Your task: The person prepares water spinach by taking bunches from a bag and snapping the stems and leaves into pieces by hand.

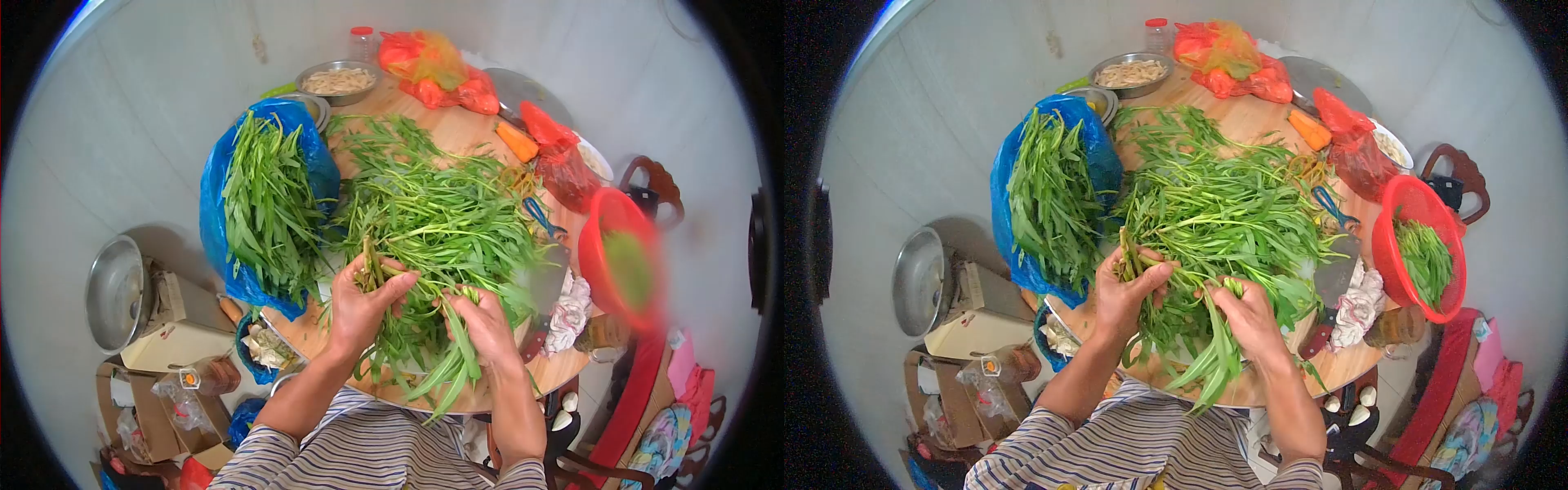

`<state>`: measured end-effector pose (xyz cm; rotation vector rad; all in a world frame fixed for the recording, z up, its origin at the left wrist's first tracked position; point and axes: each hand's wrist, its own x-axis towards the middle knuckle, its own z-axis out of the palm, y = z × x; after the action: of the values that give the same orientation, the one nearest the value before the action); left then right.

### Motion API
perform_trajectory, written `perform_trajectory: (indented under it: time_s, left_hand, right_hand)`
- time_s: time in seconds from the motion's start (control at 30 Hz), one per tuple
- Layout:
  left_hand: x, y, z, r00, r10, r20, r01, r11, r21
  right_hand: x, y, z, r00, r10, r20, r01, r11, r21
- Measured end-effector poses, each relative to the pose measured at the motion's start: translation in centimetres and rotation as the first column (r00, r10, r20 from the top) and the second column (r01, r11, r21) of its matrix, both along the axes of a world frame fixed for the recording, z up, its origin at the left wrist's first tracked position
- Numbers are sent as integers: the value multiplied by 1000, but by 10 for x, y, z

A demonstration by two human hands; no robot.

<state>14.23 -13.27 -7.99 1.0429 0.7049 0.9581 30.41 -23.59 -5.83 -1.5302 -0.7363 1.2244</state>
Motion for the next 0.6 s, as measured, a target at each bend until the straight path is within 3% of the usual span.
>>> perform_trajectory:
  time_s: [0.07,0.2,0.3,0.37,0.4,0.5,0.53,0.6]
  left_hand:
    - [0,-5,3,999,3,32,-5,998,60]
    - [-5,-8,6,989,14,144,-25,997,72]
    - [-7,-4,20,965,154,213,-148,988,-47]
    - [-17,9,22,971,127,203,-89,978,-186]
    - [-20,19,12,974,123,189,-72,964,-258]
    - [-23,42,-23,892,182,414,19,900,-436]
    - [-28,45,-29,867,123,483,98,907,-408]
    - [-26,47,-37,854,141,500,98,902,-421]
  right_hand:
    - [-1,-1,-1,958,-99,-268,100,995,-12]
    - [10,-3,-21,906,-130,-403,144,990,5]
    - [18,-7,-25,906,-85,-415,125,990,71]
    - [17,-8,-21,783,54,-620,113,967,227]
    - [21,-11,-27,788,74,-612,115,958,264]
    - [26,-18,-21,810,20,-586,129,969,211]
    - [29,-19,-21,823,24,-568,112,972,204]
    - [36,-23,-20,837,28,-547,91,978,189]
